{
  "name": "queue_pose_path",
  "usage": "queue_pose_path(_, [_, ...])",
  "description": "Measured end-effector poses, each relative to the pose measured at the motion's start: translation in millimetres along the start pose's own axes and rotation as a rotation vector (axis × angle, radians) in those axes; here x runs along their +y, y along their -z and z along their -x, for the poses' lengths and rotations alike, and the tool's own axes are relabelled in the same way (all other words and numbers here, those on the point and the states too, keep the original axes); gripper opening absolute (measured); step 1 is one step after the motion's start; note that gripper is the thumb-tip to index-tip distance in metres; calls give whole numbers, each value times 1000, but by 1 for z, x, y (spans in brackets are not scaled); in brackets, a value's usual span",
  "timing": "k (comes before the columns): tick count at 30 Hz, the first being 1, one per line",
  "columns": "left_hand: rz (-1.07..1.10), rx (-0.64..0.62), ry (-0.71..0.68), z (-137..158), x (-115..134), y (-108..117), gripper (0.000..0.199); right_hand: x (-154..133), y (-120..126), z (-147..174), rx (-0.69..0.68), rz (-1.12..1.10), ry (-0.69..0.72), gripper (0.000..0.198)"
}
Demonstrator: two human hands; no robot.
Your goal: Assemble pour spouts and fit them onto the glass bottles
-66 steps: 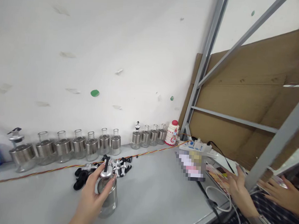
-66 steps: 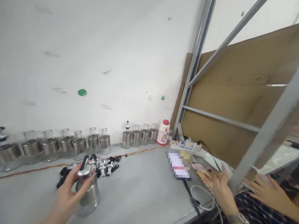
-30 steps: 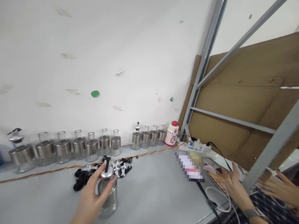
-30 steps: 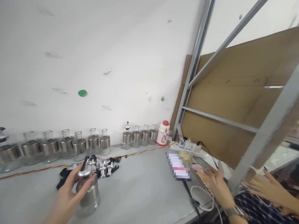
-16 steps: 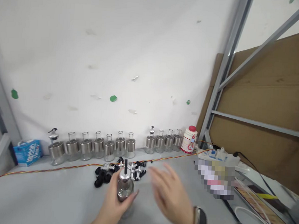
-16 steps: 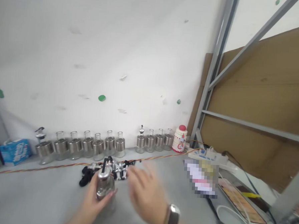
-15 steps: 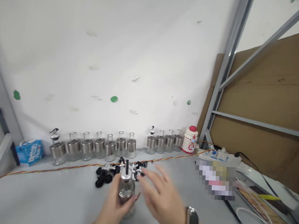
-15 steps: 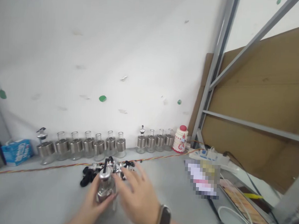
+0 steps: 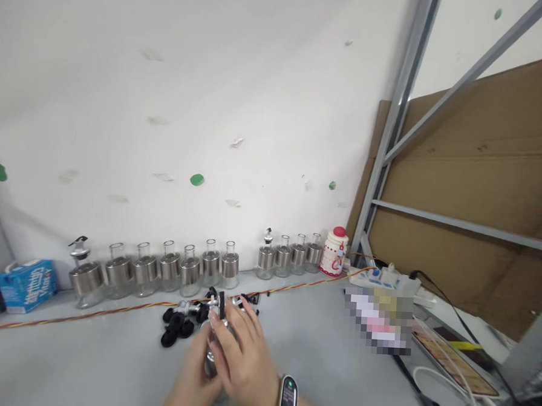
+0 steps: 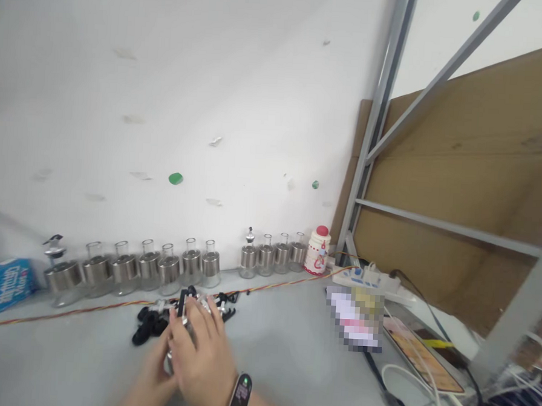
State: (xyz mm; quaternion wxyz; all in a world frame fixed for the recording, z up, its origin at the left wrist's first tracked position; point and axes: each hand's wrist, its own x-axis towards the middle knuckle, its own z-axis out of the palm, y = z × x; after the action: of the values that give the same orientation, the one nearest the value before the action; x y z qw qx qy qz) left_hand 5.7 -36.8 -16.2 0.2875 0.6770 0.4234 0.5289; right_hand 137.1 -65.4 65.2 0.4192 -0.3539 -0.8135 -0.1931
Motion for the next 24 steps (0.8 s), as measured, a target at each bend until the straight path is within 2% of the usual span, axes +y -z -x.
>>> queue_pose_path(5, [34,2,53,1,-4,-1,56,-3,-8,3,95,-58,-56,44])
queue_pose_path(8, [36,20,31,0,1,-1,55,-5,-7,1,125,-81,-85,43])
queue_pose_path(20, [26,-19,-11,2,-1,0,54,-7,-5,0,156,-124,-132,39])
queue_pose_path(24, [32,9,-11,1,-2,-1,55,-9,-4,-2,183,-132,-169,35])
